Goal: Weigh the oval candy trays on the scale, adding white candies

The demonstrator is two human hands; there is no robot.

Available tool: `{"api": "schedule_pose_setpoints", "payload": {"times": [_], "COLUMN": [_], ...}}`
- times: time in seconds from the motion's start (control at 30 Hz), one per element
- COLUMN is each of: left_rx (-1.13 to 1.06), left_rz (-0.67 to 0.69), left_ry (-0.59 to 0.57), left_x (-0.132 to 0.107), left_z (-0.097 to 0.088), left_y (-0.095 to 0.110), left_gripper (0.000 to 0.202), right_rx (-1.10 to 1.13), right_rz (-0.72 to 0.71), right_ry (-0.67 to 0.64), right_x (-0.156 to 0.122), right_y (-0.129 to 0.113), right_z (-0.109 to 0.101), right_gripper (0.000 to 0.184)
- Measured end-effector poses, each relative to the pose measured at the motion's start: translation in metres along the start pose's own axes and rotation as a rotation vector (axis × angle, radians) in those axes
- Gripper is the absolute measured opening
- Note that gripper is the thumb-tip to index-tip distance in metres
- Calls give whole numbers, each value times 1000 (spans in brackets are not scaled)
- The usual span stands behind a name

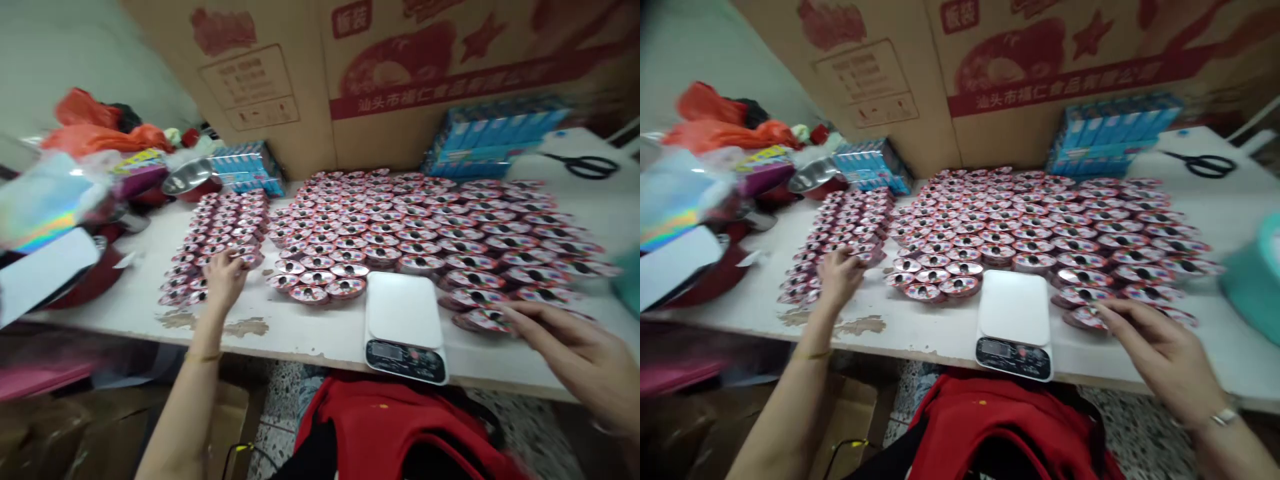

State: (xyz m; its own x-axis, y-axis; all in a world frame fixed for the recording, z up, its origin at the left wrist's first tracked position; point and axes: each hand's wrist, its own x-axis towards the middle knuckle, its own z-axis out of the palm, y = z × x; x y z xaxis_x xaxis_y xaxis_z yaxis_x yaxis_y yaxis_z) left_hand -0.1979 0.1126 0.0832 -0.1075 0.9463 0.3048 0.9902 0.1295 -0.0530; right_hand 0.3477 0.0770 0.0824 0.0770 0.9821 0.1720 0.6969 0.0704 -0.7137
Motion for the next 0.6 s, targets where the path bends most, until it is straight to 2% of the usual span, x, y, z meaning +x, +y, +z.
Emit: {"api": "schedule_pose_setpoints", "payload": {"times": [0.07, 0.13, 0.17, 0.2, 0.3, 0.4, 0.5, 0.6], "left_rx": [-181, -377, -470, -563, -724, -722, -682, -697], "left_rz": [119, 257, 309, 363, 491, 626, 704, 739], "left_ry": [107, 173, 181, 130, -90, -202, -243, -252], "left_x": [2, 3, 3, 2, -8, -17, -20, -17], "left_z": [-24, -46, -55, -60, -57, -30, -6, -1], "left_y": [26, 65, 89, 116, 199, 260, 283, 276], "left_gripper": [10, 15, 18, 19, 25, 32, 37, 53], "right_rx": [84, 134, 154, 170, 194, 174, 46, -182], "right_rz": [-2, -18, -28, -41, -65, -38, 74, 206], "right_ry": [-30, -31, -40, -51, -67, 17, 239, 499], "right_x": [3, 6, 7, 7, 7, 6, 12, 27], "right_y": [-14, -17, -16, -15, -11, -2, 30, 90], "right_z": [-2, 0, 1, 2, -3, -26, -70, -126], "right_gripper": [34, 29, 27, 26, 24, 22, 23, 23]}}
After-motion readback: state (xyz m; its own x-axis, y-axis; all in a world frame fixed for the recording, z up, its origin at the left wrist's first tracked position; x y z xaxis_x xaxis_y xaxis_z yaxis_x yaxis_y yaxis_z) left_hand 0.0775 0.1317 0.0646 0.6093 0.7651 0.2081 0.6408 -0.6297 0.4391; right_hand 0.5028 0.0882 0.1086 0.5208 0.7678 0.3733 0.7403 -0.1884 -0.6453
